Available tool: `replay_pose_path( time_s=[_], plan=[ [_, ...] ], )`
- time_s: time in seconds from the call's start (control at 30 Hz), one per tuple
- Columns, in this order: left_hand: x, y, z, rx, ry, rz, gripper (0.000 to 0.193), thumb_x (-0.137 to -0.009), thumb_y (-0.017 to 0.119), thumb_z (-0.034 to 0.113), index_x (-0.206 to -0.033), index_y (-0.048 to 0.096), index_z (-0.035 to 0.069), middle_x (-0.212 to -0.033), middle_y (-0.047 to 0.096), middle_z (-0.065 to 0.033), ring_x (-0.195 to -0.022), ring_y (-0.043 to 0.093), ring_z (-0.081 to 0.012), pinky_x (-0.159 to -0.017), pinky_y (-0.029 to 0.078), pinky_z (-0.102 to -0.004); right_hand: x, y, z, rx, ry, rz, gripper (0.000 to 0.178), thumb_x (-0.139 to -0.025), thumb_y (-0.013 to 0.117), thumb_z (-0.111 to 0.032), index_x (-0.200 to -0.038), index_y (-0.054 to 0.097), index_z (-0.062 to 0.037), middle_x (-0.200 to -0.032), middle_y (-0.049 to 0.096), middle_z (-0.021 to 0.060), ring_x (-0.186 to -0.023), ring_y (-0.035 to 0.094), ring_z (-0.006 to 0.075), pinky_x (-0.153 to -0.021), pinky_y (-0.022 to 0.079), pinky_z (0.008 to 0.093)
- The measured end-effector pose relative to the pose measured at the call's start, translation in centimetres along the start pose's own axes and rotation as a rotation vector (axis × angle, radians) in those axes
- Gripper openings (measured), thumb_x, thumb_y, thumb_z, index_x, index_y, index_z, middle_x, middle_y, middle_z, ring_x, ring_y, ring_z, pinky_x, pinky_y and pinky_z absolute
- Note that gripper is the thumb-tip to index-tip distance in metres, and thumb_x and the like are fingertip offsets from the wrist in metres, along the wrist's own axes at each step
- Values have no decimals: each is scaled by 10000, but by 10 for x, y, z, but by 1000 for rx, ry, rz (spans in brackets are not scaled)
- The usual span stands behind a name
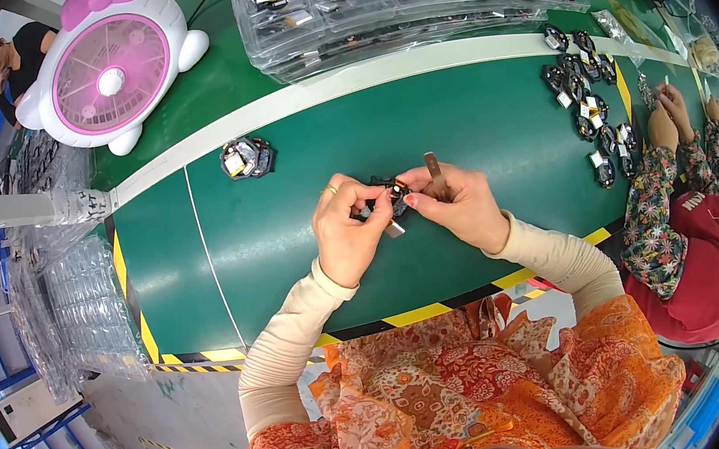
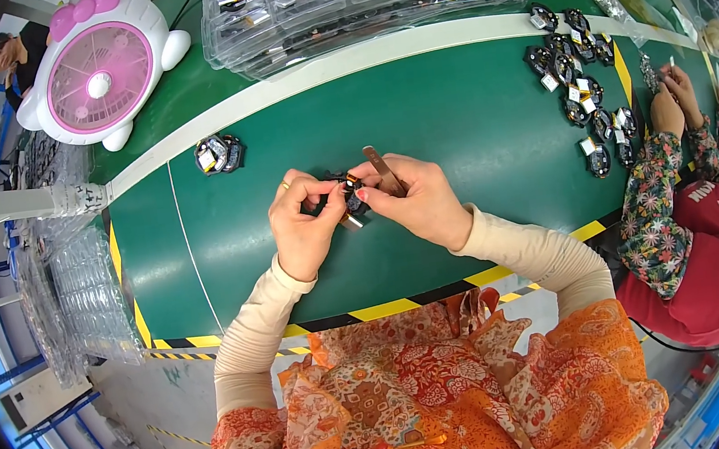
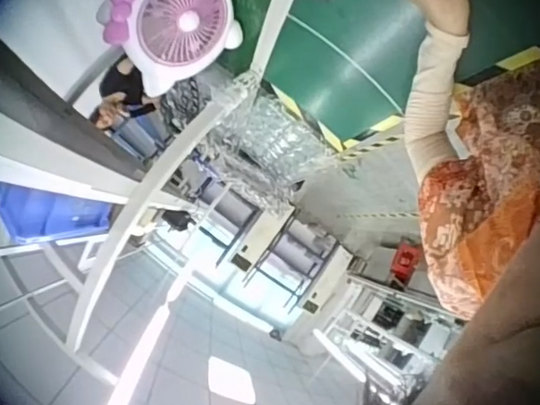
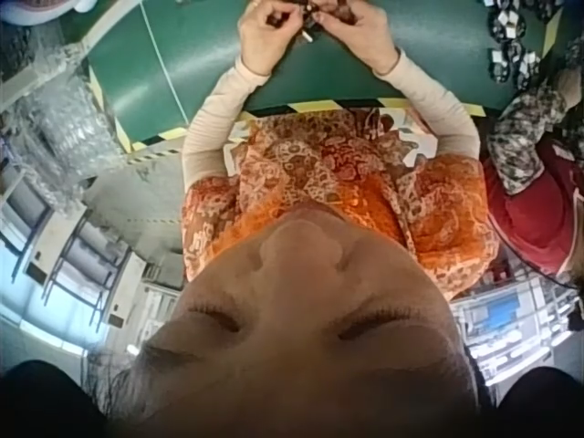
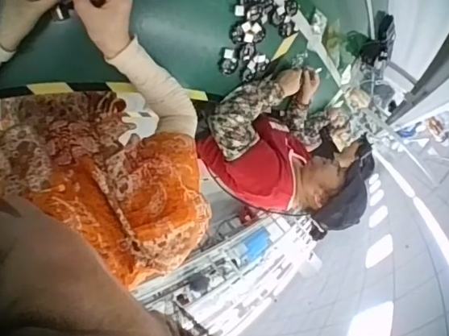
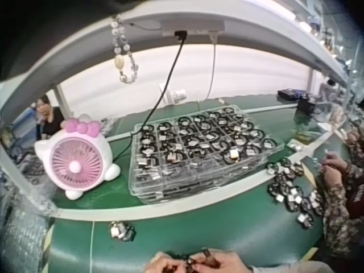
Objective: Assembling small electronic components using tweezers at a factory workbench.
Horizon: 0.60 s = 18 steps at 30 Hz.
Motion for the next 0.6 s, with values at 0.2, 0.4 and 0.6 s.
replay_pose_path(
  time_s=[0.2, 0.4, 0.6],
  plan=[
    [0, -1, 4, -69, 108, 32, 139, -682, 683, -7, -774, 584, 26, -672, 488, -21, -602, 439, -102, -538, 384, -227, 0, 1, -6, 5, -1, -10, 202, -810, 581, 2, -1011, 567, 27, -843, 591, -6, -709, 528, 11, -624, 441, 165],
    [1, -2, 8, 72, -50, -97, 298, -780, 617, -1, -1076, 583, 22, -872, 634, -68, -688, 565, -81, -617, 463, -214, 0, -5, -2, 98, 12, -52, 244, -798, 586, 17, -1041, 566, 23, -861, 594, -17, -689, 502, 4, -602, 414, 151],
    [1, -2, 4, 76, -76, -86, 189, -770, 647, 42, -959, 633, 39, -800, 640, -87, -621, 583, -108, -569, 463, -224, -3, -7, -1, 154, -8, -72, 252, -796, 587, -27, -1045, 569, 2, -755, 548, -48, -609, 418, 1, -543, 358, 157]
  ],
)
Point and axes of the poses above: each hand's wrist, its own x-axis away from the middle knuckle, its own y-axis out of the palm, z = x × y, the point moved 1 cm from there along -x, towards the middle knuckle
